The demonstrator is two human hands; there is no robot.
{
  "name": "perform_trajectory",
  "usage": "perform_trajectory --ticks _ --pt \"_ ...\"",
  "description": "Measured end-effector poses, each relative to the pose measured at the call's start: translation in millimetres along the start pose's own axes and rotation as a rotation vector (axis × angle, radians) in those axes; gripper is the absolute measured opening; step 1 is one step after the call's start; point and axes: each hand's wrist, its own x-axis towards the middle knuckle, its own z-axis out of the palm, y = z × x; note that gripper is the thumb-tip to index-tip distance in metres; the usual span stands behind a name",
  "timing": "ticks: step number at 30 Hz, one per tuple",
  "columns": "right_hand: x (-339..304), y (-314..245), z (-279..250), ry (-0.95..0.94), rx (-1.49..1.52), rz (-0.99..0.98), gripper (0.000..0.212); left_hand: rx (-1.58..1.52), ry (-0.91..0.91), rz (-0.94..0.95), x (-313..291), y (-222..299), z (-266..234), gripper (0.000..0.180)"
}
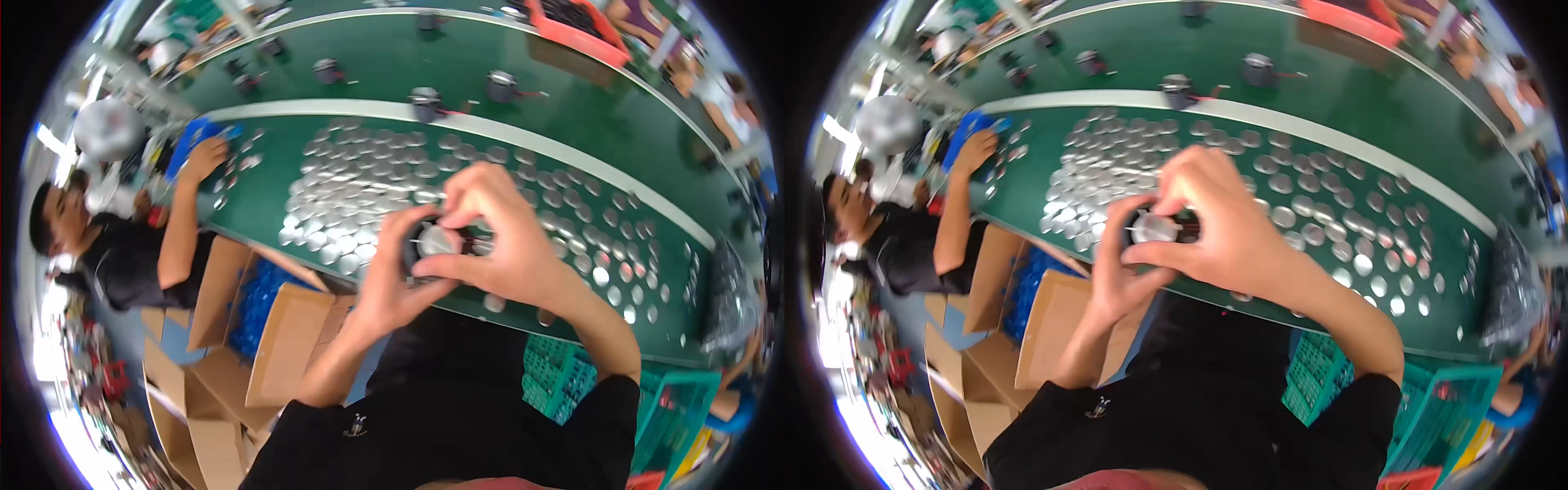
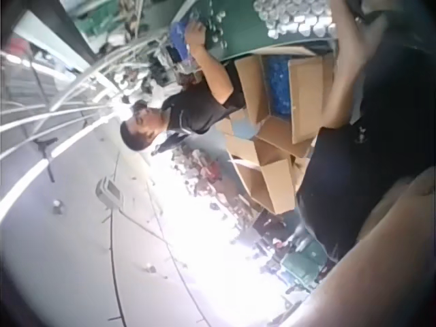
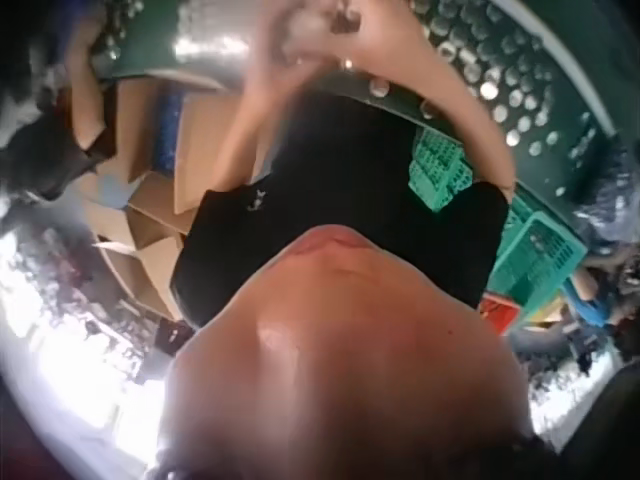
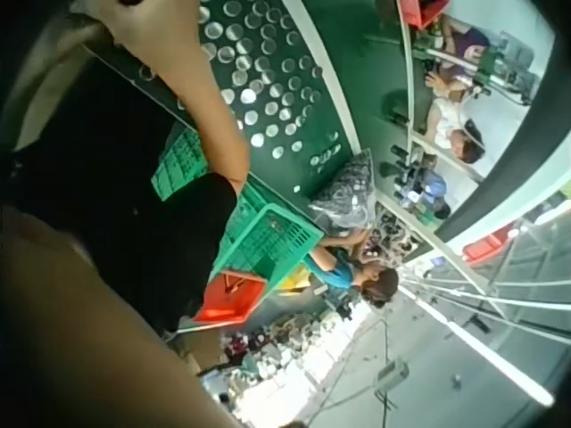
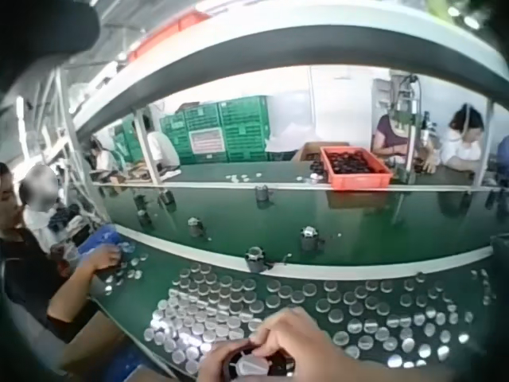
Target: Assembling and inspecting small circular components by applying covers and stickers on a factory production line.
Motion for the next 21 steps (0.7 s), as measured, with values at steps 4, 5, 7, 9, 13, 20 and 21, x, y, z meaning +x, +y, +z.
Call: perform_trajectory --ticks 4,5,7,9,13,20,21 --pt "-10 9 -26 0.083 -0.038 0.065 0.058 -0.09 -0.026 0.106 31 -13 20 0.085" --pt "-11 12 -34 0.036 -0.072 0.105 0.064 -0.126 -0.017 0.081 40 -12 27 0.087" --pt "-19 23 -46 -0.039 -0.185 0.147 0.072 -0.069 -0.053 0.056 58 -10 41 0.091" --pt "-23 27 -63 0.007 -0.231 0.252 0.07 0.052 -0.135 0.214 86 -9 57 0.098" --pt "-27 63 -112 0.268 -0.455 0.364 0.062 0.503 -0.085 0.205 139 -28 36 0.111" --pt "-1 276 -285 0.501 -1.008 0.93 0.075 0.325 -0.25 -0.054 216 -174 -44 0.094" --pt "-3 306 -305 0.559 -0.981 0.981 0.076 0.195 -0.262 -0.121 221 -175 -38 0.087"
